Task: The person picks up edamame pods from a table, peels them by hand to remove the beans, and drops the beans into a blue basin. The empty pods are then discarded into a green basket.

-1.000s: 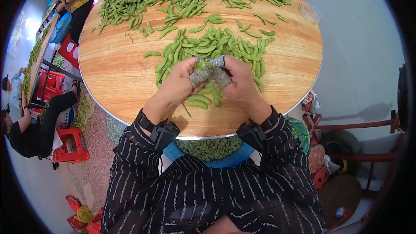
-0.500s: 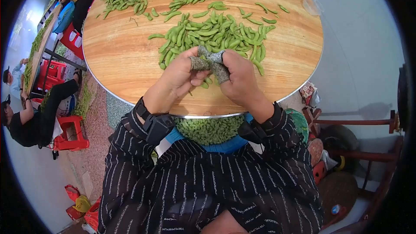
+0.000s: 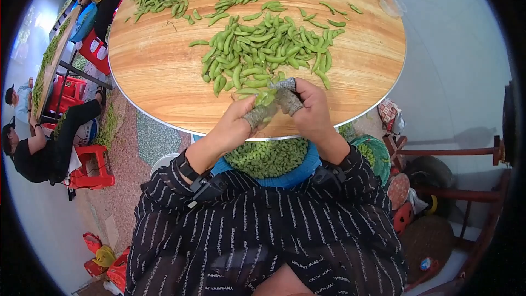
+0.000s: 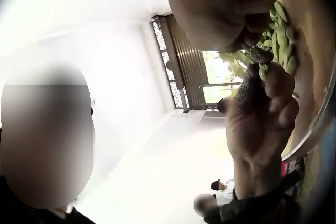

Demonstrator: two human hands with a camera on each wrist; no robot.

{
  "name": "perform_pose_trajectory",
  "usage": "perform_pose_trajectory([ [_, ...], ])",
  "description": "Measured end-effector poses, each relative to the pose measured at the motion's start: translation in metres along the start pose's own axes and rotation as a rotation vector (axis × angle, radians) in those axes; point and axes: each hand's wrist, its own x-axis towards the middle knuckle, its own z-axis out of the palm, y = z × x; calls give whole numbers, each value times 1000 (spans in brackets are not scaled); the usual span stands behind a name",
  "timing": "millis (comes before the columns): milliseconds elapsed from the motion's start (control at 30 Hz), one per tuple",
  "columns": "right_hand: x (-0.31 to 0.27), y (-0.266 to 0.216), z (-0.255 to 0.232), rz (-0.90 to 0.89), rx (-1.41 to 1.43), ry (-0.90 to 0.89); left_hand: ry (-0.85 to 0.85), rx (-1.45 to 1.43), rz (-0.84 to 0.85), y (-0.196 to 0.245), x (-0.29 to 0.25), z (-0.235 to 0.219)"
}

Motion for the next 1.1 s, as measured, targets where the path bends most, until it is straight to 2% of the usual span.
perform_pose_trajectory([
  [67,-5,0,-6,116,81,50,-6,108,24,-2,-10,2],
  [100,-7,0,-11,121,83,50,-55,239,65,-3,-16,2],
  [167,-9,-1,-27,150,45,163,-126,415,135,-2,-28,5],
  [200,-11,1,-37,141,1,204,-122,415,131,-1,-32,5],
  [267,-13,8,-65,68,-177,267,-317,715,292,3,-38,5],
  [300,-13,14,-81,8,-311,289,-367,827,235,16,-42,8],
  [333,-13,19,-95,10,-309,290,-368,826,232,16,-42,7],
  [400,-12,21,-112,-62,-698,434,-264,972,440,17,-40,2],
  [433,-13,17,-113,-66,-697,437,-153,948,542,18,-35,0],
  [467,-17,11,-112,-39,-682,465,-152,950,543,21,-27,-3],
  [533,-24,6,-103,-11,-665,497,105,1243,491,25,-8,-9],
  [567,-27,8,-93,-55,-560,456,103,1244,493,23,0,-10],
  [600,-28,9,-82,-100,-456,413,117,1328,413,19,9,-11],
  [633,-31,10,-71,-20,-399,402,130,1410,333,15,16,-11],
  [667,-30,11,-67,-19,-399,407,124,1411,335,12,20,-10],
  [767,-24,18,-72,-119,-661,362,205,1451,337,9,24,-10],
  [800,-22,15,-77,-117,-661,364,211,1454,418,9,21,-12],
  [833,-21,8,-83,-17,-718,309,218,1455,498,8,18,-15],
  [867,-20,5,-90,81,-775,252,218,1453,499,8,15,-18],
  [900,-21,6,-102,67,-536,172,203,1400,554,8,12,-23],
  [933,-21,2,-112,72,-538,174,185,1344,605,8,10,-27],
  [967,-19,-5,-120,105,-574,93,179,1340,605,9,9,-29],
  [1000,-19,-9,-128,140,-607,14,228,1341,500,11,7,-30],
  [1033,-14,3,-133,100,-873,-1,277,1342,398,12,7,-30],
  [1067,-16,4,-136,100,-876,5,273,1342,404,12,7,-28],
  [1100,-14,-4,-135,144,-887,9,330,1374,308,13,8,-25],
])
